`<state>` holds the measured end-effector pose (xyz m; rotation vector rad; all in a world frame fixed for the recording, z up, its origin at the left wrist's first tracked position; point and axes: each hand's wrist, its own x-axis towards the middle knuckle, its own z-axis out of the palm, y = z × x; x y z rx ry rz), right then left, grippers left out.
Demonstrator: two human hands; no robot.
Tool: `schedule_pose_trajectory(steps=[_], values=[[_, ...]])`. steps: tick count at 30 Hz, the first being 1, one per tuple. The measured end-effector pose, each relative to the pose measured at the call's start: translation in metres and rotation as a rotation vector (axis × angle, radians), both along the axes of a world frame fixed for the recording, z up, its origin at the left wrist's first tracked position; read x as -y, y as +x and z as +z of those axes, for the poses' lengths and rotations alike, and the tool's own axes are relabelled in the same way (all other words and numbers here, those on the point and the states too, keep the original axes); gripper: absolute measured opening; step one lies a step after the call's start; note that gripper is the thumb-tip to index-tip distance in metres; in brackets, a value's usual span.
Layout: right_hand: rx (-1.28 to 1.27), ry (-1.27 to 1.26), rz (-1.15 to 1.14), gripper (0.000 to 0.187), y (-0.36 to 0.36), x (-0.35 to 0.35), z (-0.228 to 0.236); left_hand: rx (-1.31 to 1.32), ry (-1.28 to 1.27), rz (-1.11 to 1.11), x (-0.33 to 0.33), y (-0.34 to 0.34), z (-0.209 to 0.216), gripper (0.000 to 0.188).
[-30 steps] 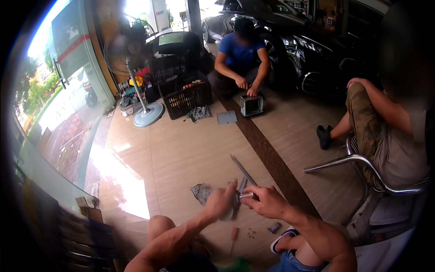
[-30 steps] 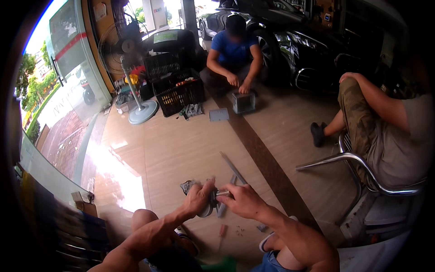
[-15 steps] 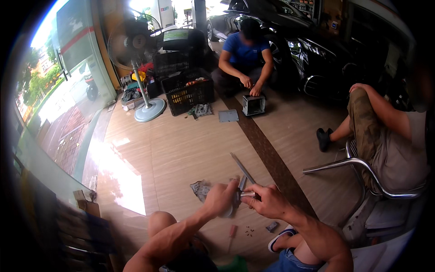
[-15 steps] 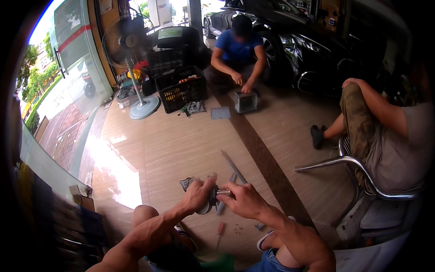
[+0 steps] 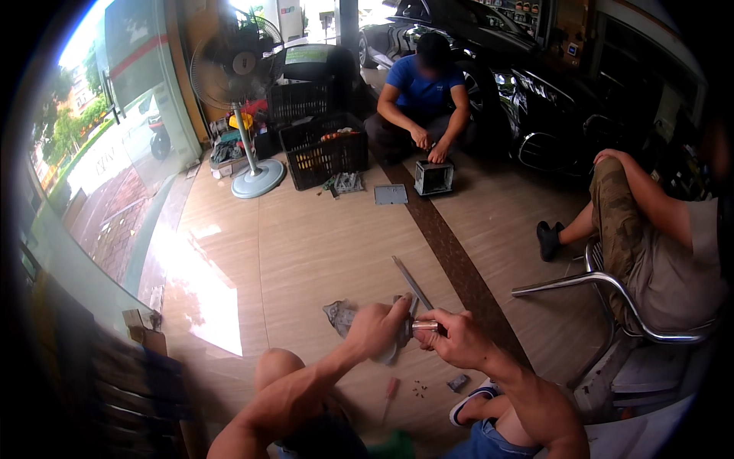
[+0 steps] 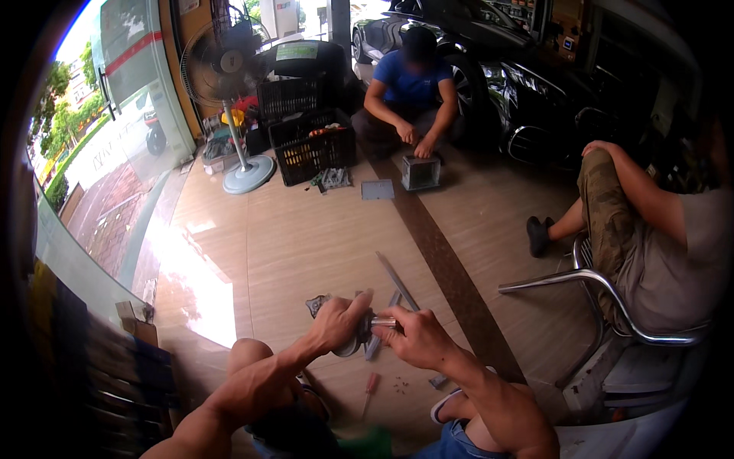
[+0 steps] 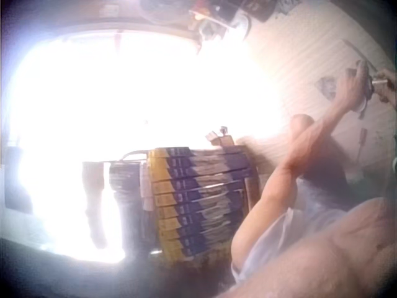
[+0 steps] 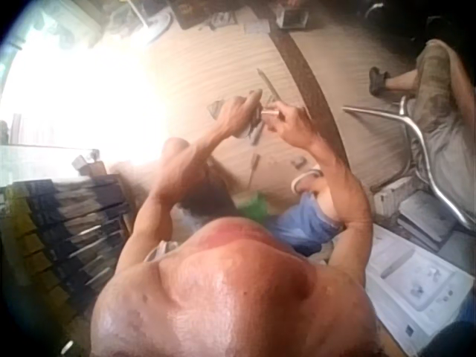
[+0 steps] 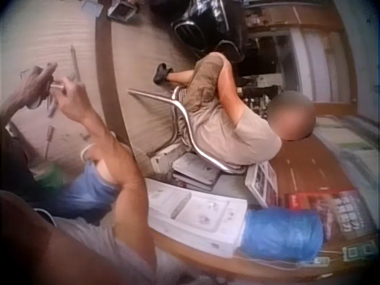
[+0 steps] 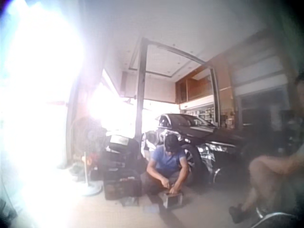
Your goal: The person sits on the floor and assembles a small electrical component, likely a starter motor. They insert a cylindrical metal part into a black housing, attach a grey rectangular casing, and secure the assembly using a screwdriver.
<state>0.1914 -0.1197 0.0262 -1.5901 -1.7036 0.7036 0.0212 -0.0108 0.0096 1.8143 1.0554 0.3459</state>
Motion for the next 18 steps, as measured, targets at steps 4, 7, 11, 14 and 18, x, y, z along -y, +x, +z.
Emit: schedule_pose_trajectory(steps=[4,7,11,14,18], values=[[-0.001,0.012,-0.014,0.028,0.0,-0.002,0.0,0.029,-0.008,0.009,-0.001,0.004,0.0,0.07],[-0.059,-0.005,-0.067,0.031,-0.002,-0.002,0.002,0.04,-0.009,0.019,-0.003,0.006,-0.007,0.069],[-0.071,0.044,-0.061,0.03,-0.008,-0.001,0.006,0.044,0.035,0.036,0.002,0.0,-0.003,0.061],[-0.056,0.071,-0.086,0.03,-0.006,-0.002,0.001,0.053,0.132,-0.018,0.0,0.004,-0.013,0.05],[-0.063,0.163,-0.087,0.029,-0.009,0.001,0.003,0.057,0.094,0.014,-0.001,0.006,-0.025,0.035]])
